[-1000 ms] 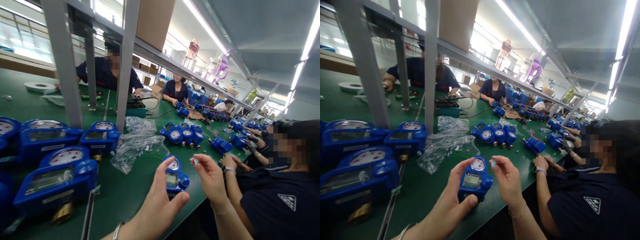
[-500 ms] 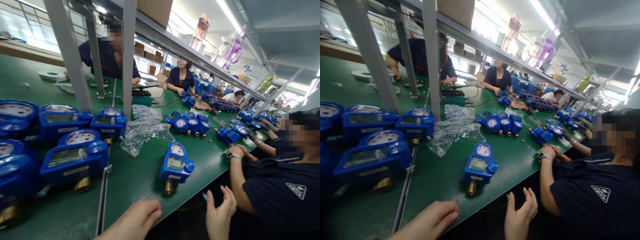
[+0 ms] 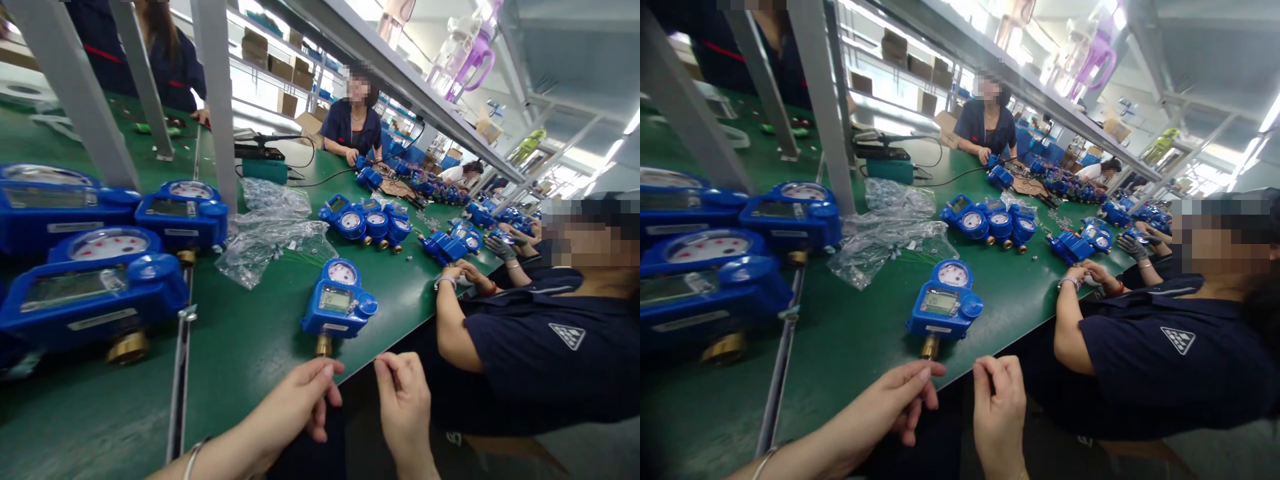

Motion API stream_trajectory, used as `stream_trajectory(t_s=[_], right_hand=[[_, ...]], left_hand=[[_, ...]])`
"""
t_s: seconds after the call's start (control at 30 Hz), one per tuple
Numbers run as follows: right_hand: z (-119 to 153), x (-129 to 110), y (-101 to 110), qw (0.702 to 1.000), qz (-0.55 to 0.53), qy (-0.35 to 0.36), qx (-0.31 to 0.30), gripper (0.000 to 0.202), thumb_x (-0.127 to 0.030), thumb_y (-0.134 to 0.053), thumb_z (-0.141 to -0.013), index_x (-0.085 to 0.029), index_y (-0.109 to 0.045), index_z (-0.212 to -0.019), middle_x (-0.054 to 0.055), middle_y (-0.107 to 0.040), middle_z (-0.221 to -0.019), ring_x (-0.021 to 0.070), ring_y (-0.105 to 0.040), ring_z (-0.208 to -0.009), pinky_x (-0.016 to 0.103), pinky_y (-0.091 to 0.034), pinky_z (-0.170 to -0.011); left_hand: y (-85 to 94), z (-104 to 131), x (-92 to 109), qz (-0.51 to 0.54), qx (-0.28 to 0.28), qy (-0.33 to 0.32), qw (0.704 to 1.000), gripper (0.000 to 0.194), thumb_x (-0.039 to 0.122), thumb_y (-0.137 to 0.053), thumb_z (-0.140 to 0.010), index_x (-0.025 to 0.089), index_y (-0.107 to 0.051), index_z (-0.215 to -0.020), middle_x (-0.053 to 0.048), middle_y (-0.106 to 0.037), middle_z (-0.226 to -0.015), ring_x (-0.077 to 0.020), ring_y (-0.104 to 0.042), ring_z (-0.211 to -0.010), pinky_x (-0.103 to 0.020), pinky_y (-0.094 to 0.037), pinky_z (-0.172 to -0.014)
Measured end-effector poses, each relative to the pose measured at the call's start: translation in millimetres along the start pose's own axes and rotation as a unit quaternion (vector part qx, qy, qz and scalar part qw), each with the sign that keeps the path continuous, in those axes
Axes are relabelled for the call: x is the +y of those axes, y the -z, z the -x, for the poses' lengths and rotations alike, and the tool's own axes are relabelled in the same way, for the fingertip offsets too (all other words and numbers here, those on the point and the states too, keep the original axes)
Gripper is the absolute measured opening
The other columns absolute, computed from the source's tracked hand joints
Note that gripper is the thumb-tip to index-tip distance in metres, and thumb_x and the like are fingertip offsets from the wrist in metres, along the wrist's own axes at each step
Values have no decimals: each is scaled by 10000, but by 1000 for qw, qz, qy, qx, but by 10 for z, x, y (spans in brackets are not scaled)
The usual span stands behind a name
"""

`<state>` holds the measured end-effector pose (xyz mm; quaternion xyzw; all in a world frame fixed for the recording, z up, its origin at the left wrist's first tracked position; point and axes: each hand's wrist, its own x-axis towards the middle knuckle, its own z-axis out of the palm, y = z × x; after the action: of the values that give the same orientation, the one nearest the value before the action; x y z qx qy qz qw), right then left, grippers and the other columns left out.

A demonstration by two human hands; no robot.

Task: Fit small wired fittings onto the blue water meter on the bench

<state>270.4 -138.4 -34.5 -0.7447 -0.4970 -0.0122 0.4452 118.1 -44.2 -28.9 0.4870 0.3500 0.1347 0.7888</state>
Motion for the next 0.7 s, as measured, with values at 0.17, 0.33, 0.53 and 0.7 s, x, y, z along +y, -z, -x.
stream_trajectory(t_s=[0.17,0.33,0.53,0.7], right_hand=[[-201,83,119,984,140,100,43,136,-228,-506,-901,-158,-622,-917,44,-492,-788,160,-490,-729,316,-425,-710],[-278,100,20,974,169,143,47,128,-206,-505,-900,-143,-615,-916,45,-476,-761,163,-468,-717,310,-421,-675],[-355,121,-56,970,177,162,25,131,-209,-495,-905,-144,-608,-906,47,-488,-746,173,-464,-725,318,-421,-686],[-375,138,-94,970,181,160,13,139,-216,-484,-909,-156,-609,-900,45,-497,-748,173,-468,-720,317,-421,-681]], left_hand=[[-416,-328,-124,166,21,36,985,313,231,-419,-914,166,-380,-1217,-42,-562,-896,-63,-456,-504,-221,-493,-506],[-537,-563,-127,199,50,1,979,226,175,-387,-925,216,-387,-1147,-10,-525,-902,-39,-436,-497,-185,-461,-497],[-507,-613,-153,206,43,-24,977,120,177,-397,-920,205,-430,-1032,8,-496,-831,-53,-436,-516,-183,-444,-488],[-492,-636,-189,205,29,-41,978,95,190,-404,-915,197,-438,-1004,7,-496,-819,-62,-433,-518,-192,-443,-482]])
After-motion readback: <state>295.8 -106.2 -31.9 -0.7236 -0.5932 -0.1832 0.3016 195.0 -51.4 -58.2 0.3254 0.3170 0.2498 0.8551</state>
